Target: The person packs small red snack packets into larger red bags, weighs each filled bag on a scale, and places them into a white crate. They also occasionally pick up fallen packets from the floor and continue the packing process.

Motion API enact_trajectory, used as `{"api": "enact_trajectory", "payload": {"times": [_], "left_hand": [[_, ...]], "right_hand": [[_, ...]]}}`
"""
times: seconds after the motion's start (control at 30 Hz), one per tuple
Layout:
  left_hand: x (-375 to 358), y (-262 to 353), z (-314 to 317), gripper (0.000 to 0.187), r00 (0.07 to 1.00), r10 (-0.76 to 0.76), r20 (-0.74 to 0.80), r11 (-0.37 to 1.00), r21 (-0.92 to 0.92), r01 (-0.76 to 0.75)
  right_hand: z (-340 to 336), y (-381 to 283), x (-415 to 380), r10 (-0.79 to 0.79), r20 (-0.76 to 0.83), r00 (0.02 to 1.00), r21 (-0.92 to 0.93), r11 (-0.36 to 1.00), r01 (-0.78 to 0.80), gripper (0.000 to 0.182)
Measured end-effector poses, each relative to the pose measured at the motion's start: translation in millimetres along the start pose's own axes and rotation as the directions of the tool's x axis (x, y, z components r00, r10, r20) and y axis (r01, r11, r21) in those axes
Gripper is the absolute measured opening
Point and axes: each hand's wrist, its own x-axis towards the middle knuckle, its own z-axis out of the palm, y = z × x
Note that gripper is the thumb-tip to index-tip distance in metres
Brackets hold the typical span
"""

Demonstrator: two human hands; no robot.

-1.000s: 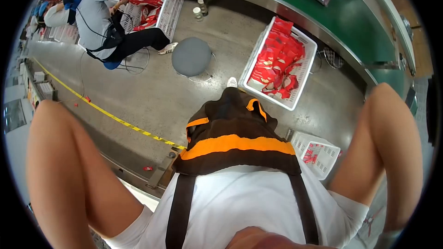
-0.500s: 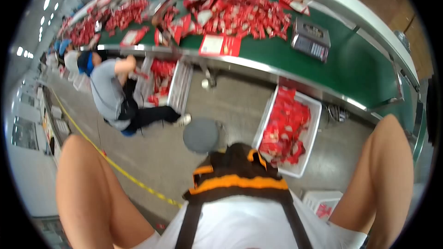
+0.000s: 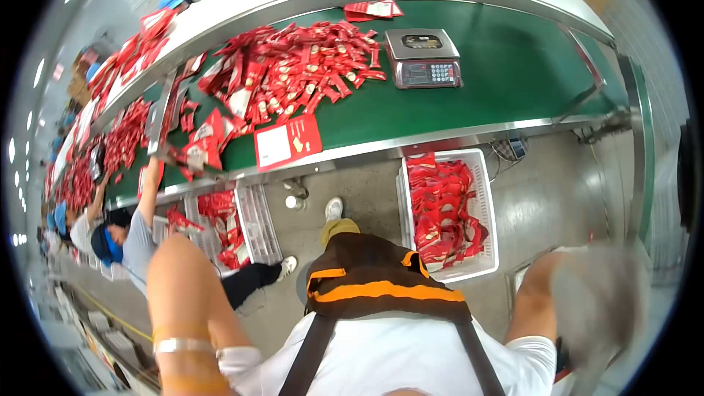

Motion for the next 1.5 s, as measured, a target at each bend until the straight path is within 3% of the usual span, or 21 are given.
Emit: {"api": "enact_trajectory", "payload": {"times": [0.03,0.07,0.1,0.13,0.17,0.2,0.23,0.27,0.33,0.4,0.43,0.5,0.6,0.63,0.67,0.73,0.77,0.87,0.93,1.0,1.5], "left_hand": [[-48.8,-5.2,-4.1,0.028,0.96,-0.166,-0.224,0.986,-0.055,0.158],[-105.3,-13.3,-5.2,0.031,0.847,-0.33,-0.416,0.944,-0.15,0.293],[-163.7,-8.0,-12.6,0.032,0.793,-0.525,-0.309,0.851,-0.175,0.496],[-222.2,-3.0,-19.8,0.035,0.689,-0.702,-0.178,0.712,-0.145,0.687],[-281.0,1.9,-26.8,0.038,0.554,-0.831,-0.045,0.556,-0.067,0.828],[-332.3,14.3,-28.2,0.036,0.249,-0.925,0.286,0.262,0.008,0.965],[-379.7,36.1,-17.3,0.04,-0.116,-0.899,0.423,-0.055,0.154,0.987],[-423.9,53.1,0.0,0.038,-0.309,-0.797,0.519,-0.202,0.254,0.946],[-517.1,125.0,2.1,0.036,-0.373,-0.614,0.695,-0.23,0.294,0.928],[-572.2,185.8,-6.1,0.041,-0.364,-0.427,0.828,-0.086,0.364,0.928],[-589.3,204.7,-7.6,0.045,-0.354,-0.348,0.868,-0.048,0.361,0.931],[-628.9,245.2,-11.5,0.064,-0.362,-0.102,0.927,0.027,0.366,0.93],[-657.2,264.2,3.9,0.076,-0.342,0.034,0.939,0.182,0.331,0.926],[-667.6,270.3,11.6,0.085,-0.342,0.068,0.937,0.189,0.325,0.927],[-676.0,276.8,18.3,0.085,-0.343,0.096,0.934,0.186,0.322,0.928],[-687.1,279.5,35.2,0.082,-0.343,0.078,0.936,0.209,0.321,0.924],[-693.6,287.4,36.0,0.082,-0.352,0.103,0.93,0.21,0.326,0.922],[-706.7,308.4,33.4,0.072,-0.299,-0.015,0.954,0.271,0.292,0.917],[-709.8,316.3,30.5,0.066,-0.254,-0.109,0.961,0.302,0.275,0.913],[-707.3,314.2,31.6,0.057,-0.289,-0.108,0.951,0.289,0.309,0.906],[-705.9,308.6,30.6,0.064,-0.303,-0.04,0.952,0.218,0.304,0.927]], "right_hand": [[2.0,-0.6,-45.1,0.445,0.038,0.895,-0.508,0.78,-0.366,0.047],[18.9,40.2,-76.1,0.613,0.271,0.742,-0.315,0.785,-0.534,0.044],[25.5,65.5,-137.4,0.681,0.31,0.663,-0.271,0.732,-0.625,0.038],[23.6,68.4,-194.5,0.917,0.183,0.356,-0.398,0.4,-0.826,0.036],[-1.3,85.4,-291.6,0.984,0.033,0.175,-0.508,0.167,-0.845,0.034],[-36.7,82.6,-410.4,1.0,-0.025,-0.014,-0.093,-0.017,-0.996,0.036],[-53.8,52.1,-472.7,0.996,-0.083,0.029,-0.538,-0.021,-0.843,0.029],[-72.4,14.1,-533.4,0.932,-0.189,-0.31,-0.564,-0.362,-0.742,0.03],[-106.9,-69.2,-657.5,0.859,-0.114,-0.499,-0.987,-0.154,-0.038,0.033],[-54.7,-123.3,-638.1,0.658,-0.14,-0.74,-0.954,-0.29,-0.077,0.038],[-37.7,-135.9,-649.1,0.64,-0.169,-0.75,-0.939,-0.336,-0.076,0.038],[-13.8,-169.4,-679.1,0.477,-0.082,-0.875,-0.982,-0.19,-0.011,0.043],[31.0,-181.5,-682.4,0.337,-0.184,-0.923,-0.942,-0.33,0.067,0.051],[36.8,-187.7,-704.7,0.267,-0.218,-0.939,-0.938,-0.324,0.125,0.072],[43.3,-187.3,-717.4,0.241,-0.216,-0.946,-0.934,-0.335,0.128,0.072],[59.8,-177.0,-746.2,0.16,-0.197,-0.967,-0.977,-0.109,0.181,0.091],[66.7,-175.4,-756.2,0.137,-0.186,-0.973,-0.979,-0.111,0.172,0.091],[78.7,-183.0,-791.7,0.213,-0.004,-0.977,-0.994,0.103,0.027,0.101],[68.1,-227.3,-850.3,-0.165,0.11,-0.98,-0.989,-0.115,-0.092,0.083],[93.0,-212.6,-846.9,-0.469,-0.014,-0.883,-0.994,0.099,-0.037,0.075],[98.2,-33.4,-846.8,-0.042,-0.042,-0.998,-0.998,0.047,0.04,0.054]]}}
